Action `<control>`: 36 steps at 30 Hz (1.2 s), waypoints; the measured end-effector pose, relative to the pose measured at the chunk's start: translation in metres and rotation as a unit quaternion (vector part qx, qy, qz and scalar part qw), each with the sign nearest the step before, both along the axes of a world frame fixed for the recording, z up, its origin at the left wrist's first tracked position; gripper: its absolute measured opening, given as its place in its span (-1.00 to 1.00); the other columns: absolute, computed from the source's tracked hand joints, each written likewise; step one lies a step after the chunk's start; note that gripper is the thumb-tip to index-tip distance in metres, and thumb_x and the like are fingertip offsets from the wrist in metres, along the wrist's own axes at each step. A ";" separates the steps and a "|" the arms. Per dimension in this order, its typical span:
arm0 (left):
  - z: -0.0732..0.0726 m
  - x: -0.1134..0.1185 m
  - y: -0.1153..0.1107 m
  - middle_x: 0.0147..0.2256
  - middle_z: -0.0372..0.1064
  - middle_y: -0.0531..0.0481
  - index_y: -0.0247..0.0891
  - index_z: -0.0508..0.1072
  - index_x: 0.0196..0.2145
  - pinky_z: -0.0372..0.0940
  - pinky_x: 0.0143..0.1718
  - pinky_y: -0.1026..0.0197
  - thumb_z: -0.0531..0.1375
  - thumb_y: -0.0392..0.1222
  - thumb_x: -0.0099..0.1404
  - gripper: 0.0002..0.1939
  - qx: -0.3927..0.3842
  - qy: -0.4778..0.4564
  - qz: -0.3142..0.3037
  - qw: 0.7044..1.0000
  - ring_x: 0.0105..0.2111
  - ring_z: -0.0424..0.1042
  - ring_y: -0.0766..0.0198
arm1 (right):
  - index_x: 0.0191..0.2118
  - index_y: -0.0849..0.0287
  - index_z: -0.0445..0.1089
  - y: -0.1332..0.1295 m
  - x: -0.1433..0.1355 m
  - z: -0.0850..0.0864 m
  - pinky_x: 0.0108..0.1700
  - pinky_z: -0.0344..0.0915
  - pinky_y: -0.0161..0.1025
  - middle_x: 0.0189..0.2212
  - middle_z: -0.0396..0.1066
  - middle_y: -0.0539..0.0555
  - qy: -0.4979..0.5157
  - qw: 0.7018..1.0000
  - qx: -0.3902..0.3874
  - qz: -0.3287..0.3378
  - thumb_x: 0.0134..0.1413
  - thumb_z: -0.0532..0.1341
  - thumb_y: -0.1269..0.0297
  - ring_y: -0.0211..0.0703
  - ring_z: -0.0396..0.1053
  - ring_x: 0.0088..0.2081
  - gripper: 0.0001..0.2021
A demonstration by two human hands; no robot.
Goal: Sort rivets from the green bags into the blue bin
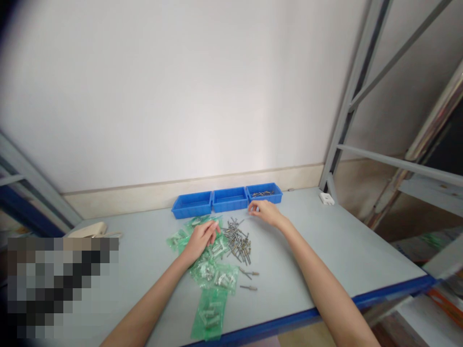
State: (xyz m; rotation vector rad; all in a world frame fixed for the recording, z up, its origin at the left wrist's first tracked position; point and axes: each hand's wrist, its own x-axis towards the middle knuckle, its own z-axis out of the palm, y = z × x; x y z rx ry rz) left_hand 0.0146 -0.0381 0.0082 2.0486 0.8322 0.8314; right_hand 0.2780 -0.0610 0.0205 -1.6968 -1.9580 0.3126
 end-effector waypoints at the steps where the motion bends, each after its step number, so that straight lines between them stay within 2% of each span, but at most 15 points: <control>1: 0.000 0.000 0.000 -0.73 0.15 0.14 -0.28 0.33 -0.48 0.09 -0.55 0.31 -0.09 0.08 0.31 -0.57 0.000 0.000 0.001 1.000 -0.72 0.12 0.37 | -0.32 0.15 0.45 -0.004 -0.006 0.002 -0.38 0.12 -0.33 -0.39 0.45 0.02 0.003 0.998 -0.036 0.045 -0.03 0.21 0.22 -0.19 0.34 -0.38 -0.84; 4: 0.001 0.000 0.000 -0.73 0.16 0.14 -0.28 0.34 -0.48 0.09 -0.55 0.31 -0.09 0.09 0.31 -0.56 0.004 0.004 0.000 1.000 -0.71 0.13 0.37 | -0.36 0.14 0.48 -0.012 -0.021 0.006 -0.41 0.11 -0.35 -0.41 0.46 0.01 -0.005 0.987 -0.102 0.125 -0.18 0.31 0.21 -0.21 0.33 -0.40 -0.81; 7: 0.001 0.000 0.000 -0.73 0.15 0.14 -0.28 0.33 -0.49 0.09 -0.55 0.31 -0.10 0.10 0.31 -0.55 0.005 0.005 0.000 1.000 -0.71 0.13 0.36 | -0.35 0.13 0.49 -0.014 -0.029 0.007 -0.41 0.11 -0.35 -0.39 0.47 0.00 -0.025 0.983 -0.111 0.142 -0.21 0.33 0.26 -0.22 0.32 -0.41 -0.81; 10: 0.001 0.000 0.000 -0.73 0.15 0.14 -0.28 0.34 -0.49 0.09 -0.55 0.31 -0.09 0.09 0.31 -0.56 0.002 0.006 0.003 1.000 -0.71 0.13 0.36 | -0.36 0.14 0.49 -0.013 -0.032 0.004 -0.39 0.11 -0.34 -0.39 0.46 0.03 -0.035 0.990 -0.094 0.101 -0.07 0.25 0.22 -0.18 0.33 -0.38 -0.85; 12: 0.001 0.000 0.000 -0.73 0.16 0.14 -0.28 0.34 -0.49 0.08 -0.55 0.31 -0.09 0.08 0.30 -0.56 0.005 0.010 0.004 1.000 -0.71 0.14 0.36 | -0.35 0.14 0.47 -0.012 -0.035 0.000 -0.40 0.10 -0.33 -0.40 0.46 0.05 -0.050 0.992 -0.089 0.074 -0.05 0.24 0.21 -0.16 0.34 -0.37 -0.84; 15: 0.001 0.000 0.000 -0.73 0.17 0.13 -0.27 0.34 -0.50 0.08 -0.55 0.31 -0.08 0.07 0.31 -0.57 0.012 0.015 0.004 1.000 -0.70 0.14 0.36 | -0.35 0.15 0.46 -0.013 -0.042 -0.004 -0.39 0.10 -0.34 -0.40 0.45 0.06 -0.081 0.992 -0.076 0.066 -0.09 0.25 0.33 -0.15 0.34 -0.35 -0.89; 18: 0.002 0.000 -0.001 -0.73 0.16 0.14 -0.27 0.34 -0.50 0.09 -0.55 0.31 -0.08 0.06 0.31 -0.58 0.017 0.022 0.002 1.000 -0.70 0.14 0.36 | -0.38 0.19 0.44 -0.015 -0.049 -0.007 -0.36 0.10 -0.32 -0.36 0.44 0.11 -0.128 0.990 -0.038 0.048 -0.08 0.18 0.46 -0.15 0.35 -0.35 -0.88; 22: 0.003 0.000 -0.001 -0.73 0.16 0.13 -0.27 0.34 -0.51 0.09 -0.54 0.31 -0.08 0.06 0.30 -0.58 0.020 0.033 0.003 0.999 -0.69 0.15 0.35 | -0.38 0.23 0.40 -0.016 -0.051 -0.008 -0.38 0.09 -0.33 -0.38 0.41 0.14 -0.148 0.988 -0.025 0.040 -0.12 0.15 0.51 -0.17 0.31 -0.39 -0.86; 28: 0.003 0.000 -0.002 -0.73 0.17 0.13 -0.26 0.34 -0.51 0.09 -0.53 0.31 -0.08 0.04 0.30 -0.59 0.024 0.036 0.005 0.999 -0.69 0.15 0.35 | -0.40 0.25 0.36 -0.009 -0.048 -0.008 -0.38 0.12 -0.36 -0.52 0.34 0.01 -0.008 0.998 0.026 0.050 -0.14 0.08 0.61 -0.27 0.24 -0.46 -0.81; 33: 0.003 0.001 -0.003 -0.73 0.17 0.13 -0.26 0.34 -0.52 0.08 -0.52 0.31 -0.07 0.03 0.31 -0.59 0.033 0.043 0.003 0.999 -0.69 0.15 0.35 | -0.07 0.25 0.32 -0.006 -0.059 -0.013 -0.36 0.23 -0.33 -0.48 0.34 -0.02 0.156 0.985 0.016 0.069 -0.06 0.12 0.55 -0.30 0.32 -0.50 -0.64; 36: 0.004 0.001 -0.004 -0.73 0.17 0.13 -0.26 0.35 -0.52 0.08 -0.51 0.31 -0.07 0.02 0.31 -0.60 0.040 0.048 -0.003 0.998 -0.69 0.16 0.35 | -0.01 0.20 0.30 -0.006 -0.070 -0.018 -0.39 0.29 -0.32 -0.40 0.33 0.00 0.269 0.960 -0.014 0.081 0.01 0.08 0.49 -0.32 0.36 -0.53 -0.63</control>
